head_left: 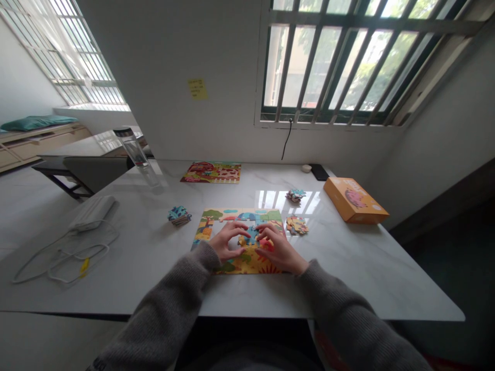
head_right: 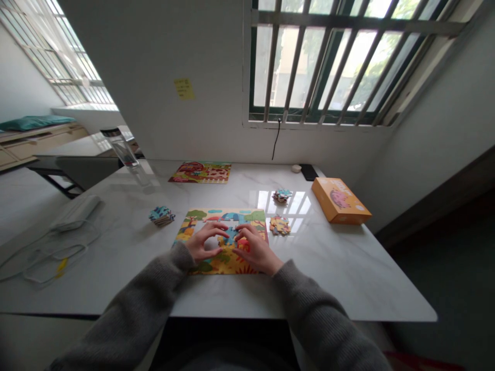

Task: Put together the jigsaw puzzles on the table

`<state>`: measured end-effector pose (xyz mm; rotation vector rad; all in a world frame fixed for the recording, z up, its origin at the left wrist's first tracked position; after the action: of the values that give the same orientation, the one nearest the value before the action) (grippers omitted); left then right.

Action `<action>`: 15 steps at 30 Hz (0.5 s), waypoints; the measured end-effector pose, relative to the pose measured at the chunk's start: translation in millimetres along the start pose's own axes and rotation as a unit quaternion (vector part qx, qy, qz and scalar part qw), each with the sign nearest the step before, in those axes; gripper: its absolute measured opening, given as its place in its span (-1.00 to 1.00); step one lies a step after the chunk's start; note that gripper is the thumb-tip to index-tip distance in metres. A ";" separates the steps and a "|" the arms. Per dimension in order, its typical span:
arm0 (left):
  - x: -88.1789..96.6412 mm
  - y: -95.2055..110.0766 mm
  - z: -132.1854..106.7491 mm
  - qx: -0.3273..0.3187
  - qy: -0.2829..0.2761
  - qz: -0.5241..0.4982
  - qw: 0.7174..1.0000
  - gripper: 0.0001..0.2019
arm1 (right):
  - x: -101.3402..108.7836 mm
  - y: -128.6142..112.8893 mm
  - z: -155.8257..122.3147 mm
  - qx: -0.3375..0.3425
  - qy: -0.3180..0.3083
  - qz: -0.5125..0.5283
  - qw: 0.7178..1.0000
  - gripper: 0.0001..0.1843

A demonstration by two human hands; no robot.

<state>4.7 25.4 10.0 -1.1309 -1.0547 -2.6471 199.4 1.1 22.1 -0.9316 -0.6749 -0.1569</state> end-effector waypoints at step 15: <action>13.9 -2.9 0.6 0.058 0.092 0.158 0.981 -0.78 | 17.1 4.6 0.8 -0.038 0.062 -0.108 0.992 -0.79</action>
<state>-5.9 30.6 17.8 -0.9220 -0.8982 -2.3547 214.3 7.1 29.5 -0.9116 -0.6562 -0.4313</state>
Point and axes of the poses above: each hand's wrist, its own z-axis towards the middle knuckle, its own x-axis out of the back of the hand, y = z × x, the point moved 5 cm from there along z, towards the middle knuckle, and after that the axes turned 1 degree about -x, right-handed, at the moved point
